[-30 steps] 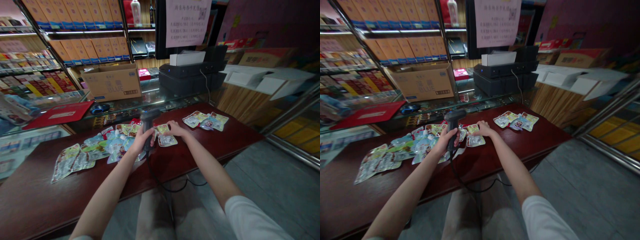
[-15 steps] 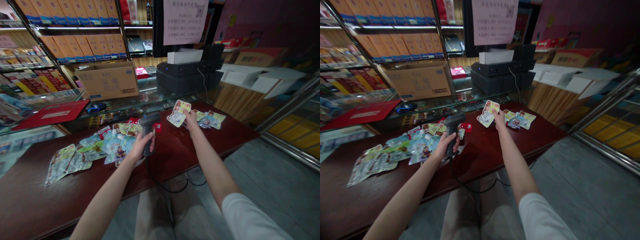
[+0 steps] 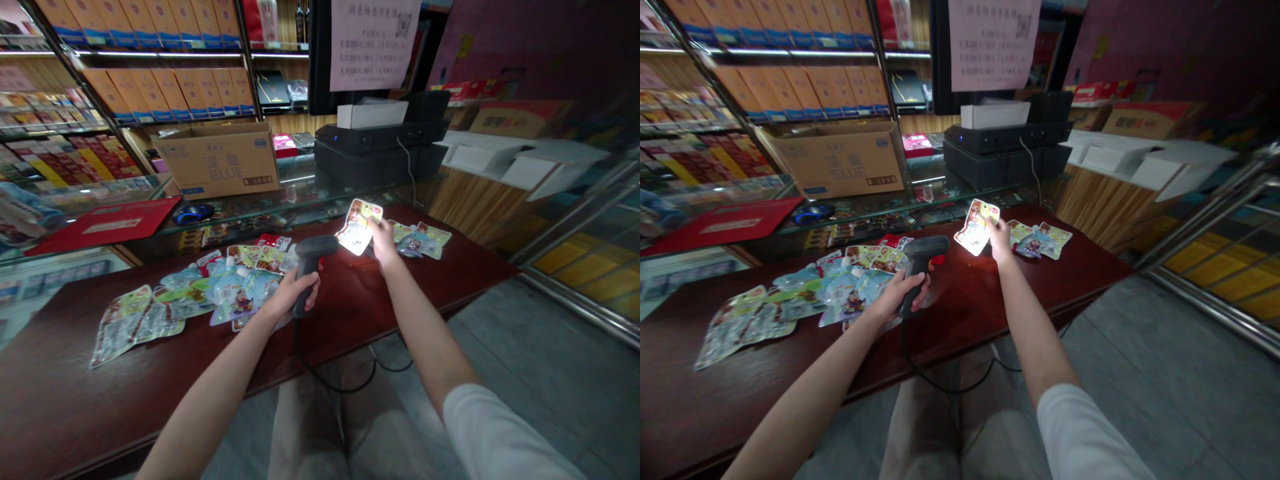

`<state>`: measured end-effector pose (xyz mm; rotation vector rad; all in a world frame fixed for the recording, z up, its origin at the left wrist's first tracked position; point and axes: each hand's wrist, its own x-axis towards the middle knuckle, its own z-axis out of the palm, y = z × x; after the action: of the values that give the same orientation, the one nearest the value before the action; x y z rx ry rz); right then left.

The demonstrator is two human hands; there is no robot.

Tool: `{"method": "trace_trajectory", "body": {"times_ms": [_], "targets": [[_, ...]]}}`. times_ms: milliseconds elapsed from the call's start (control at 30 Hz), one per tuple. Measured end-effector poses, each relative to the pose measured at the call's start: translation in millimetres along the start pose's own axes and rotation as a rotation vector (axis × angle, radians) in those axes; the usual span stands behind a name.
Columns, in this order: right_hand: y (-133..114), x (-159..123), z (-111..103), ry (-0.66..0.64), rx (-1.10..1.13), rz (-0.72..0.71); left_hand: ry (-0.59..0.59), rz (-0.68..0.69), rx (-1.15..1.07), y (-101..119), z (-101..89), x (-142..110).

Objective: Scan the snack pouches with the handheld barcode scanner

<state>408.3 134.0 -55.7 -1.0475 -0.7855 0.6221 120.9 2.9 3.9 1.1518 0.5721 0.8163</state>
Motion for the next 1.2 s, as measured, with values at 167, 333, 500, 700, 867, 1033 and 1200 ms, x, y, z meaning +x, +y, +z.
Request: {"method": "trace_trajectory", "body": {"times_ms": [167,333,500,700,867,1033,1200], "targets": [[-4.0,8.3,-9.5,0.041,-0.207,-0.105,0.009,0.006,0.060,2.1,-5.9,1.1],[-12.6,16.4,-29.7,0.187,-0.581,-0.089,0.057,0.032,0.061,12.2,-16.4,2.1],[-17.8,6.2,-40.9,0.187,-1.024,-0.088,0.134,0.091,0.011,20.0,-28.6,3.2],[-27.0,-12.9,-27.7,0.240,-1.108,-0.258,0.160,0.130,0.023,28.1,-41.4,0.9],[-27.8,-59.3,28.3,-0.402,-0.993,-0.449,0.236,0.185,0.084,39.9,-58.0,-2.4],[-19.3,-108.7,76.6,-0.804,-1.023,-0.437,0.611,0.275,0.280,45.4,-92.9,-2.5],[-10.8,-107.5,66.8,-0.772,-1.045,-0.379,0.864,0.254,0.743,52.6,-127.5,-8.6]]}}
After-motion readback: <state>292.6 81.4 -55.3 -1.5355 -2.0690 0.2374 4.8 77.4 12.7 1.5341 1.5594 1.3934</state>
